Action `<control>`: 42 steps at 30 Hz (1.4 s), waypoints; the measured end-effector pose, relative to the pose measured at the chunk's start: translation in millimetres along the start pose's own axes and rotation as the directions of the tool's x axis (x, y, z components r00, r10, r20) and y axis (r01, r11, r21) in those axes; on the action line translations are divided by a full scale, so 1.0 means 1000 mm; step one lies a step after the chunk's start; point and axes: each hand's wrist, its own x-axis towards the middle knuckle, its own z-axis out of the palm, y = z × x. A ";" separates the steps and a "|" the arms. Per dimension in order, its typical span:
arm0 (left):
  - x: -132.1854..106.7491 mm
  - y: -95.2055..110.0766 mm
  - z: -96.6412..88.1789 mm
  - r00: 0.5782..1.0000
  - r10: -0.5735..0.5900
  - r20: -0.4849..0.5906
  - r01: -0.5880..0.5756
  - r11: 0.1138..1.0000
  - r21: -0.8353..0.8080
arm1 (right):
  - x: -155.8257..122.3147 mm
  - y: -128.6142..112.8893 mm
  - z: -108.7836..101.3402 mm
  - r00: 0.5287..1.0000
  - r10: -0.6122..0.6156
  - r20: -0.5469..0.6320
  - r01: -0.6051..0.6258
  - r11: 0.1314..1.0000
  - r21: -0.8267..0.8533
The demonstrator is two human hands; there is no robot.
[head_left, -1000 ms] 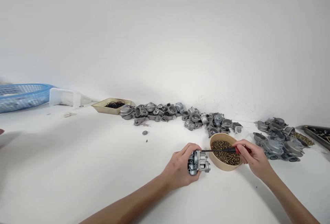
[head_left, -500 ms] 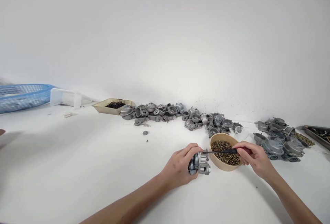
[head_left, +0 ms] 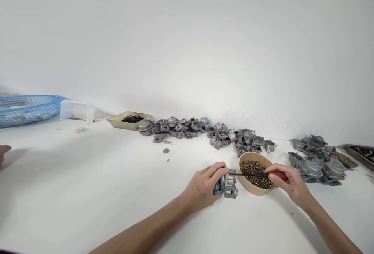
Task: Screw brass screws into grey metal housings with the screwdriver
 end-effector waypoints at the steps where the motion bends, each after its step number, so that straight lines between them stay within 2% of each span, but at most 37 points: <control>1: 0.000 0.000 0.000 1.000 0.005 0.000 -0.005 1.000 0.000 | 0.000 0.000 0.000 1.000 -0.002 -0.003 0.002 1.000 -0.001; 6: 0.001 -0.001 -0.003 1.000 -0.008 -0.018 0.008 1.000 -0.021 | -0.003 -0.005 0.004 0.997 -0.072 -0.004 0.072 0.997 0.011; 13: 0.002 -0.002 -0.009 0.995 0.102 -0.005 -0.099 0.981 0.166 | -0.001 0.001 -0.001 0.997 0.000 0.081 -0.006 0.997 0.075; 18: 0.003 0.001 -0.009 0.999 0.041 -0.009 -0.040 0.997 0.064 | 0.000 0.007 -0.001 0.975 -0.211 0.068 0.214 0.976 -0.045; 20: 0.004 0.002 -0.009 0.999 0.037 -0.021 -0.036 0.997 0.065 | -0.001 0.005 -0.001 0.967 -0.243 0.083 0.250 0.964 -0.089; 26: 0.007 0.003 -0.015 0.980 0.183 -0.075 -0.157 0.952 0.264 | 0.000 0.004 -0.003 0.976 -0.174 0.130 0.177 0.984 -0.008; 31: 0.012 0.006 -0.019 0.966 0.222 -0.132 -0.178 0.942 0.284 | 0.002 0.004 -0.005 0.972 -0.196 0.131 0.199 0.980 -0.010; 35: 0.015 0.007 -0.025 0.911 0.356 -0.208 -0.246 0.875 0.417 | 0.001 0.001 -0.007 0.966 -0.116 0.229 0.119 0.993 0.003; 38: 0.017 0.011 -0.031 0.872 0.428 -0.235 -0.291 0.842 0.454 | -0.001 0.004 -0.008 0.975 -0.057 0.214 0.050 0.998 0.040; 42: 0.018 0.014 -0.034 0.851 0.470 -0.235 -0.321 0.819 0.476 | -0.002 0.009 -0.010 0.976 -0.020 0.217 -0.001 0.995 0.096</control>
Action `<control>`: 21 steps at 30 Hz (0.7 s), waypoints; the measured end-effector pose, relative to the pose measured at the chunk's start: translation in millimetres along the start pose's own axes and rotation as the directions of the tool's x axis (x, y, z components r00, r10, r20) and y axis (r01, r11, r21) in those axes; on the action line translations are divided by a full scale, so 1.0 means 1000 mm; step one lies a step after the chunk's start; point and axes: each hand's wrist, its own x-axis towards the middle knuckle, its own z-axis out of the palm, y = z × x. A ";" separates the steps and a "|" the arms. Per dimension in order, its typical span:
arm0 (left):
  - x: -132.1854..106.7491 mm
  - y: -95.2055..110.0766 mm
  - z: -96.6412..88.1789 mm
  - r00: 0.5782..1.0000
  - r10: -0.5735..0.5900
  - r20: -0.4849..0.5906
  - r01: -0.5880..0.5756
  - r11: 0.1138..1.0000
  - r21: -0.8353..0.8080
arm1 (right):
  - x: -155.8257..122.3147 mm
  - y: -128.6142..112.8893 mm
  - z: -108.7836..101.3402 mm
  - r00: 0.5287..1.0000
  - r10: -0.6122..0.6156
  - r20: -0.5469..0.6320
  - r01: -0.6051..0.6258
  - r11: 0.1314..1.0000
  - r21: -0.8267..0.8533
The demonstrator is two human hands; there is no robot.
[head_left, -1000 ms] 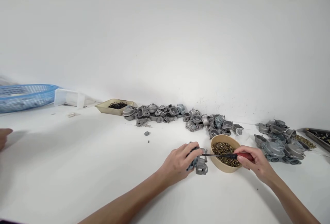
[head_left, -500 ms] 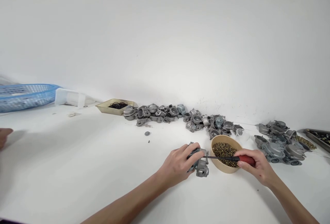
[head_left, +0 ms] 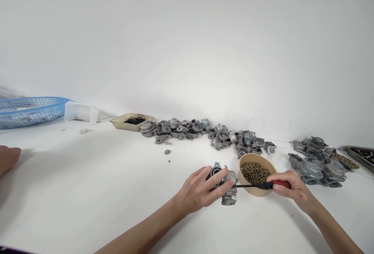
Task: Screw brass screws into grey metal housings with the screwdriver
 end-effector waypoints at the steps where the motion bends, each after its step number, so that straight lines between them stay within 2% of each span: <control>1: 0.000 0.000 0.000 1.000 0.004 -0.001 -0.004 1.000 0.007 | 0.000 0.000 0.000 1.000 0.007 0.009 -0.008 1.000 0.012; 10: -0.004 0.000 0.003 1.000 0.024 -0.019 -0.023 0.999 0.032 | 0.003 0.002 0.000 0.996 0.058 0.075 -0.070 0.981 0.182; 16: -0.002 0.002 0.002 0.999 0.038 -0.012 -0.037 0.999 0.030 | 0.003 0.003 -0.002 0.994 0.062 0.089 -0.079 0.978 0.193; 18: -0.002 0.003 0.003 1.000 0.009 0.006 -0.009 1.000 0.024 | 0.003 0.004 -0.001 0.996 0.062 0.061 -0.072 0.981 0.179; 21: -0.003 0.006 0.008 0.988 -0.127 0.090 0.130 0.991 -0.035 | 0.005 0.008 0.002 0.999 0.039 0.001 -0.039 0.994 0.100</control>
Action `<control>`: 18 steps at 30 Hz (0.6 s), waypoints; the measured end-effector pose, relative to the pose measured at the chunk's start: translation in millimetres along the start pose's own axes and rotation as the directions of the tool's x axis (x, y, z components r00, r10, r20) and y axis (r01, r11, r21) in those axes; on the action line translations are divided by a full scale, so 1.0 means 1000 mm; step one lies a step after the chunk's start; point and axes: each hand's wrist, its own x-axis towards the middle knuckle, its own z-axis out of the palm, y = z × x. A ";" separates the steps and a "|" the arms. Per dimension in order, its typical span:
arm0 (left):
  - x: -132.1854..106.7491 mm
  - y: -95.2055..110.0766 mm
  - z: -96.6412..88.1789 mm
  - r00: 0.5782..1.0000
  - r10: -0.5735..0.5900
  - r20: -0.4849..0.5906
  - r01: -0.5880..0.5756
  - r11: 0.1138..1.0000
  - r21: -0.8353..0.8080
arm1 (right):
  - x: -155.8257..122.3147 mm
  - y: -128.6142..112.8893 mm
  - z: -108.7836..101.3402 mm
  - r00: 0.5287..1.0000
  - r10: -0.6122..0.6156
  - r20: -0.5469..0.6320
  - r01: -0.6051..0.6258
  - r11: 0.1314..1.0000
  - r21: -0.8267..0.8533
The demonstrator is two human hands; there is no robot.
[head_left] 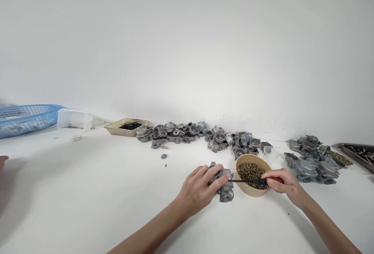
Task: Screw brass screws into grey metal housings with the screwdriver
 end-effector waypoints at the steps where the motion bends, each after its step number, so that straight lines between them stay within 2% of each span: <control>1: -0.001 0.001 0.002 0.998 -0.057 0.032 0.058 0.998 -0.039 | 0.000 0.001 0.001 1.000 -0.019 -0.016 0.018 0.999 -0.038; 4: -0.007 0.003 0.010 0.970 -0.210 0.120 0.228 0.961 -0.157 | 0.001 0.004 0.000 0.992 -0.079 -0.100 0.062 0.985 -0.163; 7: -0.013 0.003 0.014 0.928 -0.319 0.191 0.360 0.901 -0.242 | 0.001 0.005 -0.003 0.966 -0.121 -0.230 0.046 0.952 -0.304; 10: -0.012 0.003 0.013 0.862 -0.422 0.281 0.503 0.776 -0.380 | 0.004 0.005 -0.004 0.938 -0.178 -0.298 0.014 0.877 -0.480; 11: -0.010 0.004 0.012 0.823 -0.469 0.320 0.568 0.698 -0.436 | 0.005 0.006 -0.004 0.933 -0.199 -0.299 0.008 0.843 -0.538; 13: -0.006 0.006 0.011 0.708 -0.557 0.434 0.700 0.473 -0.535 | 0.007 0.008 -0.003 0.942 -0.214 -0.257 0.002 0.772 -0.636; 16: -0.001 0.010 0.011 0.472 -0.581 0.663 0.824 0.024 -0.565 | 0.008 0.011 -0.004 0.959 -0.216 -0.184 0.017 0.691 -0.723; 18: 0.000 0.011 0.012 0.331 -0.535 0.777 0.833 -0.222 -0.507 | 0.007 0.012 -0.007 0.952 -0.248 -0.178 0.031 0.658 -0.752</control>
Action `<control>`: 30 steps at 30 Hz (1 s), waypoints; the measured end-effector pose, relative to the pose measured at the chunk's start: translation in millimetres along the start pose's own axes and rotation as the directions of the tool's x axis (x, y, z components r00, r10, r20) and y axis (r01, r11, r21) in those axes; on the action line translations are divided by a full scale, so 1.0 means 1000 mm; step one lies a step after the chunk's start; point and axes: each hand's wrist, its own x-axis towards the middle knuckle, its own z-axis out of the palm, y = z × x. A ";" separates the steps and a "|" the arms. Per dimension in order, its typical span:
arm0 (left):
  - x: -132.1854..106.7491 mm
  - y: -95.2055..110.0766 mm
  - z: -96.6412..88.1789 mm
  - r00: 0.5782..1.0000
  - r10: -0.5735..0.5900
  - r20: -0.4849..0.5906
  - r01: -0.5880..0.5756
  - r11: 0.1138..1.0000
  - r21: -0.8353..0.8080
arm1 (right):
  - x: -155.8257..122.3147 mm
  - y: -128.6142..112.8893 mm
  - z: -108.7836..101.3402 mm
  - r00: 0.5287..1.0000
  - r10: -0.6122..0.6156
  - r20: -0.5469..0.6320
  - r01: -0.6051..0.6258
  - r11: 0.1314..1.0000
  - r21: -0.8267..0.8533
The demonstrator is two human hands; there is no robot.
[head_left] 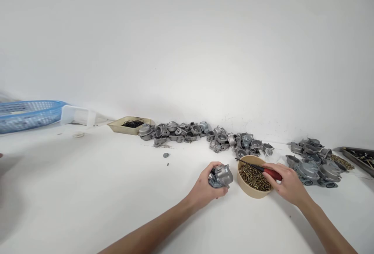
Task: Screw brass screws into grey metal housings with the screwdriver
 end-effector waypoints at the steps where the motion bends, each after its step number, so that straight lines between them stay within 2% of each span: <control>1: 0.000 -0.001 0.001 0.998 -0.063 0.012 0.064 0.996 -0.062 | 0.000 0.001 -0.002 1.000 -0.010 -0.013 0.010 1.000 -0.012; 5: 0.001 -0.006 0.001 0.973 -0.220 0.066 0.229 0.946 -0.229 | 0.000 0.001 -0.008 0.996 -0.055 0.069 0.059 0.996 -0.065; 8: 0.000 -0.008 0.003 0.920 -0.392 0.012 0.373 0.865 -0.335 | 0.001 -0.002 -0.010 0.991 -0.074 0.115 0.086 0.990 -0.108; 10: -0.001 -0.007 0.003 0.891 -0.453 -0.009 0.417 0.827 -0.377 | 0.001 -0.003 -0.010 0.990 -0.084 0.115 0.096 0.989 -0.109; 16: 0.001 0.001 0.000 0.910 -0.399 0.110 0.407 0.811 -0.420 | 0.003 -0.005 -0.010 0.982 -0.160 0.101 0.169 0.982 -0.089; 19: 0.001 0.004 -0.003 0.898 -0.394 0.195 0.440 0.795 -0.419 | 0.003 -0.010 -0.013 0.975 -0.218 -0.051 0.211 0.971 -0.108; 22: -0.003 0.007 -0.005 0.870 -0.398 0.291 0.487 0.783 -0.387 | 0.001 -0.030 -0.019 0.926 -0.338 -0.171 0.328 0.941 -0.081; 23: -0.005 0.008 -0.005 0.859 -0.394 0.328 0.501 0.782 -0.371 | -0.001 -0.041 -0.020 0.912 -0.376 -0.165 0.373 0.927 -0.048; 25: -0.008 0.009 -0.003 0.833 -0.380 0.401 0.520 0.787 -0.333 | -0.006 -0.066 -0.022 0.910 -0.407 -0.079 0.411 0.910 0.057; 28: -0.012 0.007 0.001 0.810 -0.343 0.475 0.514 0.805 -0.295 | -0.012 -0.102 -0.020 0.937 -0.335 0.100 0.312 0.930 0.196; 30: -0.014 0.005 0.004 0.798 -0.325 0.508 0.514 0.807 -0.291 | -0.014 -0.117 -0.016 0.939 -0.283 0.197 0.229 0.939 0.256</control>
